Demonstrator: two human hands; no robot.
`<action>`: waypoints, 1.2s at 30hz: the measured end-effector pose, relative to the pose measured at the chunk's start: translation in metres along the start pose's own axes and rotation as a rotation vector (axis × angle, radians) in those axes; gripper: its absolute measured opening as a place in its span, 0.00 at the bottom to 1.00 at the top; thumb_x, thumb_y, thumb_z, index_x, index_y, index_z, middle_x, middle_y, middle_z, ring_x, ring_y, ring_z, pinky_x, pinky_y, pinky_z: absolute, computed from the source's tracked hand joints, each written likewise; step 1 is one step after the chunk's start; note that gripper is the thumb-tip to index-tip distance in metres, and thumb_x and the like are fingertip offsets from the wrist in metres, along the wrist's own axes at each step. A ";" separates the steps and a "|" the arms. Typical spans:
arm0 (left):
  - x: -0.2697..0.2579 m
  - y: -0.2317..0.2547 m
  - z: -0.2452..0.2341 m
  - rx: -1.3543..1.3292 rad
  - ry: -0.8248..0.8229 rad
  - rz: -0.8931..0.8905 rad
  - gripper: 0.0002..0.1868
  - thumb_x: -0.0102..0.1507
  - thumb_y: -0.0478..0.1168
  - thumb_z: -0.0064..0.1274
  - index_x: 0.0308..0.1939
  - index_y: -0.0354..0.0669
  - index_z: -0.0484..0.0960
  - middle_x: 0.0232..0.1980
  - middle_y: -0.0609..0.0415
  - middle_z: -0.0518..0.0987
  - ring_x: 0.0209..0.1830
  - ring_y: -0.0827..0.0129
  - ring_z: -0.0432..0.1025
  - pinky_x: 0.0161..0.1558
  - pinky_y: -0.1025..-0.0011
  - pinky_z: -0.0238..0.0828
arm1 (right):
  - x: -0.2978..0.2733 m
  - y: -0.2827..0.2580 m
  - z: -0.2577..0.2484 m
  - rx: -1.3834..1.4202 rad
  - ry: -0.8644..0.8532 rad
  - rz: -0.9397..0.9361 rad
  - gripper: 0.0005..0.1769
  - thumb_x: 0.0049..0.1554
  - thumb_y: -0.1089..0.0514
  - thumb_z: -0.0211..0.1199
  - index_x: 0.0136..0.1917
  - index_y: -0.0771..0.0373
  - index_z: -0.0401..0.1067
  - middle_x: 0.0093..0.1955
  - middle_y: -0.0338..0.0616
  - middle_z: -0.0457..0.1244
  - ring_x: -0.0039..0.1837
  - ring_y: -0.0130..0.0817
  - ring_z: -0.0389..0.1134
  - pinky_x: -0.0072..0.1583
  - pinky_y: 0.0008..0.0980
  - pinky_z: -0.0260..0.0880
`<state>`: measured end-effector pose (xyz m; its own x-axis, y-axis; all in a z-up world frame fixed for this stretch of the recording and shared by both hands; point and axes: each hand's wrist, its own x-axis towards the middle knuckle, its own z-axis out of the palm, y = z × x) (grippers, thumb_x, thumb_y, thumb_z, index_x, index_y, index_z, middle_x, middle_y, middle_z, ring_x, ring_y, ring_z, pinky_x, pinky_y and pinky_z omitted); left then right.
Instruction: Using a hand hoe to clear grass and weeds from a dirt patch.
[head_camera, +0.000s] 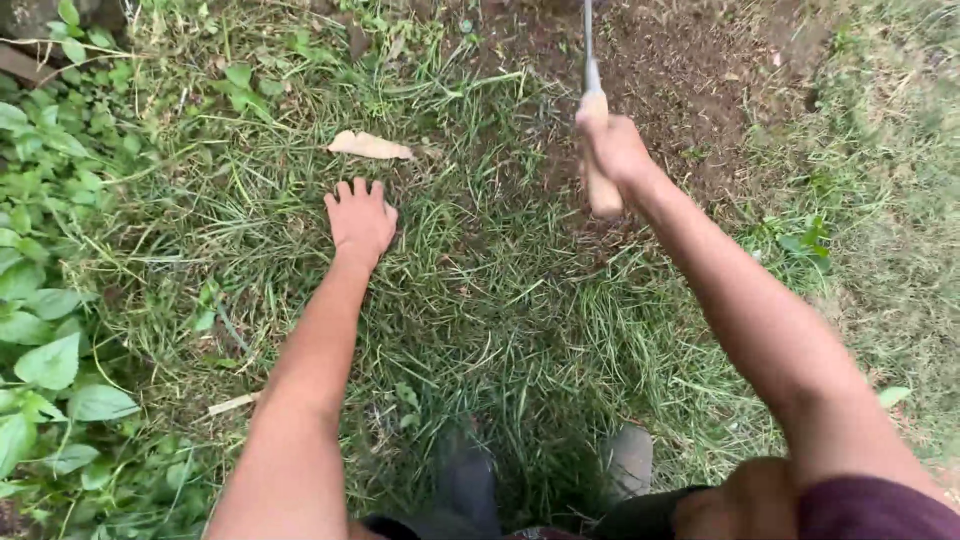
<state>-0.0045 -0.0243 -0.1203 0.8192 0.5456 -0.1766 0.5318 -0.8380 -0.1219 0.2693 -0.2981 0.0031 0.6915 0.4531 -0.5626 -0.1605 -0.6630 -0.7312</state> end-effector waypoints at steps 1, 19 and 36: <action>0.000 -0.005 0.005 -0.003 0.008 0.005 0.25 0.66 0.53 0.45 0.63 0.46 0.77 0.60 0.46 0.72 0.63 0.49 0.65 0.62 0.44 0.61 | 0.008 0.024 0.013 0.000 0.009 -0.004 0.18 0.69 0.48 0.50 0.57 0.67 0.67 0.37 0.44 0.64 0.32 0.32 0.66 0.35 0.36 0.74; 0.009 -0.017 0.004 -0.062 -0.089 0.058 0.23 0.68 0.54 0.43 0.62 0.49 0.76 0.63 0.47 0.72 0.65 0.49 0.65 0.63 0.43 0.61 | -0.044 0.050 0.060 -0.206 -0.073 -0.327 0.15 0.58 0.56 0.58 0.55 0.67 0.70 0.40 0.39 0.68 0.33 0.29 0.72 0.33 0.34 0.80; 0.014 -0.015 -0.007 -0.048 -0.393 0.058 0.30 0.71 0.54 0.33 0.75 0.49 0.65 0.79 0.49 0.62 0.79 0.52 0.56 0.75 0.45 0.50 | -0.041 -0.001 0.023 0.076 -0.019 -0.250 0.22 0.72 0.47 0.51 0.51 0.70 0.70 0.35 0.41 0.67 0.32 0.29 0.69 0.33 0.33 0.72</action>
<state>0.0006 -0.0038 -0.1137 0.7084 0.4504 -0.5434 0.5042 -0.8617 -0.0570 0.2250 -0.3028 0.0182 0.7030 0.6089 -0.3673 -0.0392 -0.4825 -0.8750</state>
